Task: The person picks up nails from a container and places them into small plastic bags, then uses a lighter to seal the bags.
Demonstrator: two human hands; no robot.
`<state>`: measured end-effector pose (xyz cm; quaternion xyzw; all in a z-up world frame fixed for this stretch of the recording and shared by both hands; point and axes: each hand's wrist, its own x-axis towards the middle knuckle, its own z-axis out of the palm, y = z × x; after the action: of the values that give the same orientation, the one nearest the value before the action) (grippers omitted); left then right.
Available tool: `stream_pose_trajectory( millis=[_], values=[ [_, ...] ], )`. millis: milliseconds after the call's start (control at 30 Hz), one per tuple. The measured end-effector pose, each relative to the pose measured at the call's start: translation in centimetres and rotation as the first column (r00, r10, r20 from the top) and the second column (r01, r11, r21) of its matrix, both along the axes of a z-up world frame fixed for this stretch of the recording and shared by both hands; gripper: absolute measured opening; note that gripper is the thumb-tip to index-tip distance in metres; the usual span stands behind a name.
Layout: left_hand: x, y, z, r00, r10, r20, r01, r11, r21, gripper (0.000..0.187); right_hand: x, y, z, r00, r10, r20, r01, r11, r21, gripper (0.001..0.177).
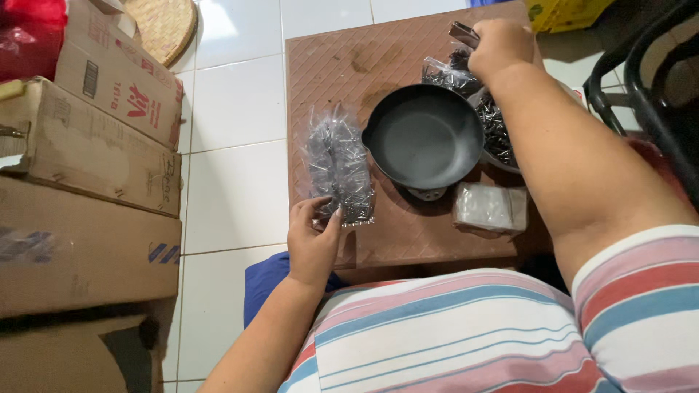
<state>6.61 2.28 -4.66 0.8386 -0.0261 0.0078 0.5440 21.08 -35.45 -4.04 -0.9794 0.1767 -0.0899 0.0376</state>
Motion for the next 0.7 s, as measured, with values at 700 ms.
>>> stream_pose_trajectory(
  millis=[700],
  values=[
    [0.9, -1.9, -5.2, 0.986, -0.036, 0.161, 0.021, 0.995, 0.094, 0.044, -18.3, 16.7, 16.6, 0.837, 0.512, -0.193, -0.220, 0.638, 0.737, 0.017]
  ],
)
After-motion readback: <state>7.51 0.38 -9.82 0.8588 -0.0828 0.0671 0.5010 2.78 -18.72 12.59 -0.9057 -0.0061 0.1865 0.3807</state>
